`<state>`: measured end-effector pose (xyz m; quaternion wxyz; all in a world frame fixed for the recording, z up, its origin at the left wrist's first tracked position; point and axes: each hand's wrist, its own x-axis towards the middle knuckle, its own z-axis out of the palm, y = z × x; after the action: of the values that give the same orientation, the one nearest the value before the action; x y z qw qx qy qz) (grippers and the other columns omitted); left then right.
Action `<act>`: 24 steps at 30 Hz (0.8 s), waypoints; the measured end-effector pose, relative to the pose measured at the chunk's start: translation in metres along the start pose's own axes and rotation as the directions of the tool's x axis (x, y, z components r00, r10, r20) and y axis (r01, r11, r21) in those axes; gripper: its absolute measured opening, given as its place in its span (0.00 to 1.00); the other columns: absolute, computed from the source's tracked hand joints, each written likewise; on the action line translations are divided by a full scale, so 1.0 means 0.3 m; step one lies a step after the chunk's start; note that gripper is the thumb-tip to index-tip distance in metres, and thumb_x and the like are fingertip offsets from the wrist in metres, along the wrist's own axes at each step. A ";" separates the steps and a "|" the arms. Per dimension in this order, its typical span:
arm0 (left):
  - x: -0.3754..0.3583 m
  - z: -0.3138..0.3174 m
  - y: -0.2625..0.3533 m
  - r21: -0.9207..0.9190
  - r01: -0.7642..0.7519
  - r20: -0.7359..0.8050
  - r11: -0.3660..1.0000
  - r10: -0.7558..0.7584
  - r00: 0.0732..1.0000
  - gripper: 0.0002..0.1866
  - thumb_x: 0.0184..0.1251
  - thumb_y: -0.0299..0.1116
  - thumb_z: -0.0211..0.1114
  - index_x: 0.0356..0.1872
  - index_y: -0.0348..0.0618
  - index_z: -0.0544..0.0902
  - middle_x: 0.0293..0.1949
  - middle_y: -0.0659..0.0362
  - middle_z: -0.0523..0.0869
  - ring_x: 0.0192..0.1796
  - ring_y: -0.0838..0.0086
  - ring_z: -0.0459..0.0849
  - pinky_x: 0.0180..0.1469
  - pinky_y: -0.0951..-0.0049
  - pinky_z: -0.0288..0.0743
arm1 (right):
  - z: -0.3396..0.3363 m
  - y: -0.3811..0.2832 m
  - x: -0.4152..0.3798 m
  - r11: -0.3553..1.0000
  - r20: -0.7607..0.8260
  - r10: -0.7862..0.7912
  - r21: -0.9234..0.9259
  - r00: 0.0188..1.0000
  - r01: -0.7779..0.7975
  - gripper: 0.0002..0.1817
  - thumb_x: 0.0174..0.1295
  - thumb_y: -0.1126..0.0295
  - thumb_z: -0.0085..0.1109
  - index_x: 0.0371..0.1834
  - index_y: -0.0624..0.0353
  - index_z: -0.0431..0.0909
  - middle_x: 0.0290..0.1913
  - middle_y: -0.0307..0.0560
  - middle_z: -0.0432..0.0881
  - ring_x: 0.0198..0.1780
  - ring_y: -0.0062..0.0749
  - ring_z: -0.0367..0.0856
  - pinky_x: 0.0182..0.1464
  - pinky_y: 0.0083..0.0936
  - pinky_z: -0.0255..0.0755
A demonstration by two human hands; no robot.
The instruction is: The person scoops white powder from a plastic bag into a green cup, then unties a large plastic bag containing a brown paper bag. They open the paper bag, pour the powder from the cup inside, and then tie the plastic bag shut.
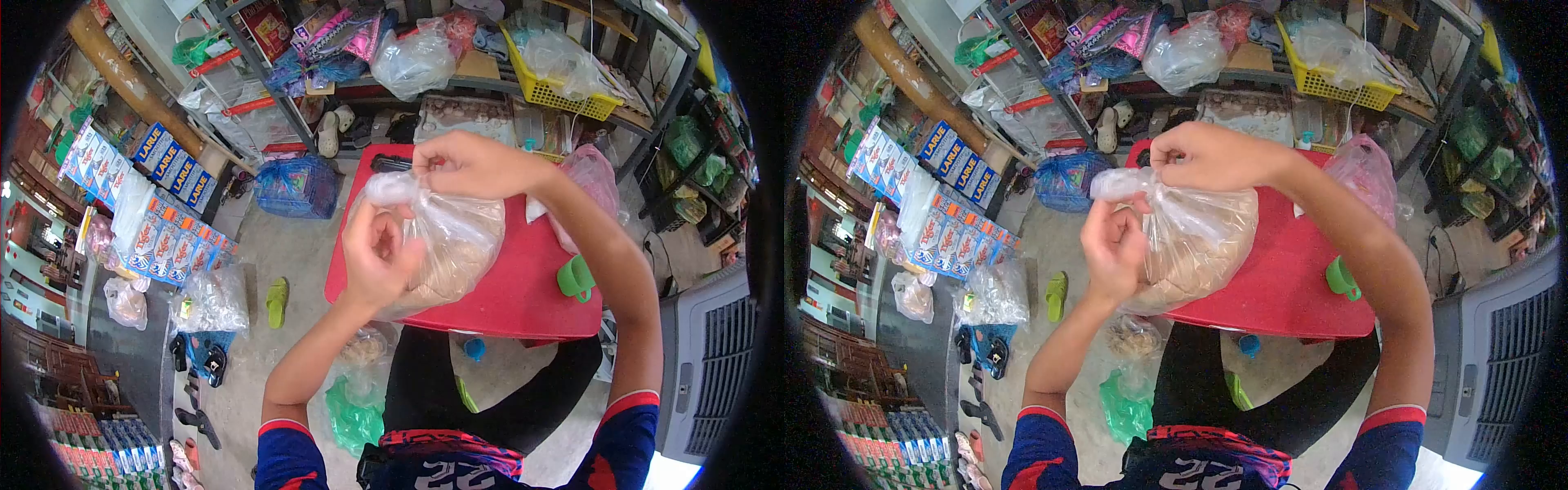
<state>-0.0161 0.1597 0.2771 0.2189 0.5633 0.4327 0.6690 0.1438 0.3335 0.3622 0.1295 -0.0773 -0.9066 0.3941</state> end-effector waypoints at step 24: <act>-0.018 -0.020 0.004 0.149 0.107 -0.115 0.983 -0.091 0.989 0.06 0.84 0.28 0.67 0.52 0.38 0.81 0.36 0.65 0.84 0.29 0.86 0.79 0.30 0.82 0.70 | 0.089 0.022 -0.056 0.951 -0.237 -0.276 -0.207 0.932 0.229 0.10 0.68 0.74 0.70 0.51 0.60 0.89 0.49 0.50 0.88 0.50 0.46 0.88 0.51 0.40 0.81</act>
<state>-0.0200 0.1529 0.2750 0.1839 0.5194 0.5219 0.6512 0.1522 0.3155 0.3371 0.2910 -0.0223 -0.9150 0.2787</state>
